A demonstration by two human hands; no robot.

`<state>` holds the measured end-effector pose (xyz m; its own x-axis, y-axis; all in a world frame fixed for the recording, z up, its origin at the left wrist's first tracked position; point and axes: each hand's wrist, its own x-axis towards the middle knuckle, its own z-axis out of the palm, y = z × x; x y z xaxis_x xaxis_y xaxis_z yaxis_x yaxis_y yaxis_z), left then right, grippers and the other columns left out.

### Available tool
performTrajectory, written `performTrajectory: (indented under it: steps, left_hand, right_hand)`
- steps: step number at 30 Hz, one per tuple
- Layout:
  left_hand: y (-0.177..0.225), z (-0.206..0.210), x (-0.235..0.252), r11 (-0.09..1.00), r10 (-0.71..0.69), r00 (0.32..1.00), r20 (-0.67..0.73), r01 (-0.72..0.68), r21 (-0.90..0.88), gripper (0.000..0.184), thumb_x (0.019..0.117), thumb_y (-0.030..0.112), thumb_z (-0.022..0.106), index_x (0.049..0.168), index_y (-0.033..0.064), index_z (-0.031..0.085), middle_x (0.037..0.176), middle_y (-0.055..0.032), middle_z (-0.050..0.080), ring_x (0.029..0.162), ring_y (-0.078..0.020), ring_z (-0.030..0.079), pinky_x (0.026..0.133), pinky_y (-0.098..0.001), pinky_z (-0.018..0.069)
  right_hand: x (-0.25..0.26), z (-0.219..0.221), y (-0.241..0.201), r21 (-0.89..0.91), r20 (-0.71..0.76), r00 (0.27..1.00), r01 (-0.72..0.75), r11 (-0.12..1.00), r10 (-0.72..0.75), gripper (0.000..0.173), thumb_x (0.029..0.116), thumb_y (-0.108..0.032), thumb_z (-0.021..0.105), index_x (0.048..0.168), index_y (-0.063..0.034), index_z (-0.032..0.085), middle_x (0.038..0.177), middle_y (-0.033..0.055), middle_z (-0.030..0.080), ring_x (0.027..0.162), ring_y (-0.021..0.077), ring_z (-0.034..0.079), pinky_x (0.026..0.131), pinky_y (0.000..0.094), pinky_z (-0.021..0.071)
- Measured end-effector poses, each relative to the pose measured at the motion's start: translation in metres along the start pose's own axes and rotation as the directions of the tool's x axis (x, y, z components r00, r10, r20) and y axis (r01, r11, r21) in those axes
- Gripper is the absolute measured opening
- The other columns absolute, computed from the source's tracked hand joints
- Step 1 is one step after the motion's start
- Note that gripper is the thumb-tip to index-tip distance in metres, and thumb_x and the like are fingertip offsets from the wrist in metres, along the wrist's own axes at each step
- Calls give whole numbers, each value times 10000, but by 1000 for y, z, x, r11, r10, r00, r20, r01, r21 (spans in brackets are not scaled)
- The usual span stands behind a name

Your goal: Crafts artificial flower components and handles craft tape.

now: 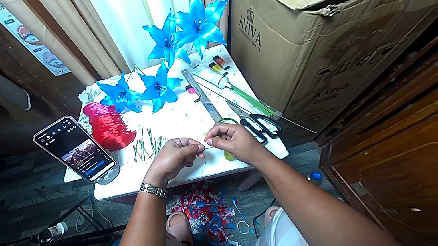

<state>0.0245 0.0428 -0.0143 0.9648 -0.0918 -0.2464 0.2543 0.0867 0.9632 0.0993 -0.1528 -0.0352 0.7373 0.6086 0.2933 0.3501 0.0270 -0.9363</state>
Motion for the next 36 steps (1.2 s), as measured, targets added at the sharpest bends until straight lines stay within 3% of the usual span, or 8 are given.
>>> performTrajectory:
  steps: [8,11,14,19,24,30,36]
  left_hand:
    - [-1,-1,0,1000,11,1000,-3,-11,23,203,1014,55,552,844,66,663,676,28,613,509,7,470,493,-141,405]
    - [0,-2,-2,999,17,1000,-1,-17,34,215,1007,51,542,829,74,660,671,32,607,516,7,481,498,-141,412]
    - [1,-2,-3,999,-2,1000,4,2,41,224,1005,48,538,823,80,664,674,35,623,529,3,515,509,-144,441]
    - [1,-4,-2,999,-44,998,47,43,31,234,992,49,536,794,91,654,656,42,614,524,7,517,506,-145,439]
    - [3,-5,-1,996,-84,993,84,81,38,257,992,49,521,775,95,649,652,41,616,522,6,520,504,-145,438]
    - [3,-6,-2,995,-88,991,98,83,60,252,983,43,535,766,102,646,646,49,610,520,13,513,499,-143,428]
    - [3,-6,-2,995,-93,991,101,88,55,252,987,52,534,772,106,653,651,49,620,523,11,520,503,-147,433]
  right_hand:
    - [0,0,-2,4,11,1000,-26,1000,26,83,957,-33,632,932,-55,708,813,-22,631,579,13,470,520,158,394]
    - [0,-3,-3,-26,51,998,-24,999,26,112,935,-34,620,977,-54,721,866,-15,633,607,25,476,531,174,396]
    - [1,-5,2,-57,123,990,72,996,-64,158,878,-27,674,1025,-31,732,897,3,632,706,26,551,605,162,471]
    - [1,-3,6,-117,166,963,234,965,-214,115,859,-44,701,958,-9,749,829,1,605,648,-17,483,537,111,379]
    - [1,-2,6,-147,171,939,325,934,-300,90,872,-54,689,909,0,751,807,9,609,653,-28,493,548,100,393]
    - [0,-3,7,-139,173,942,313,940,-288,100,906,-58,666,892,-11,753,816,4,634,729,-11,569,635,120,473]
    - [0,-4,6,-119,166,954,271,955,-250,91,908,-60,676,891,-22,758,810,-7,632,726,-14,569,633,119,473]
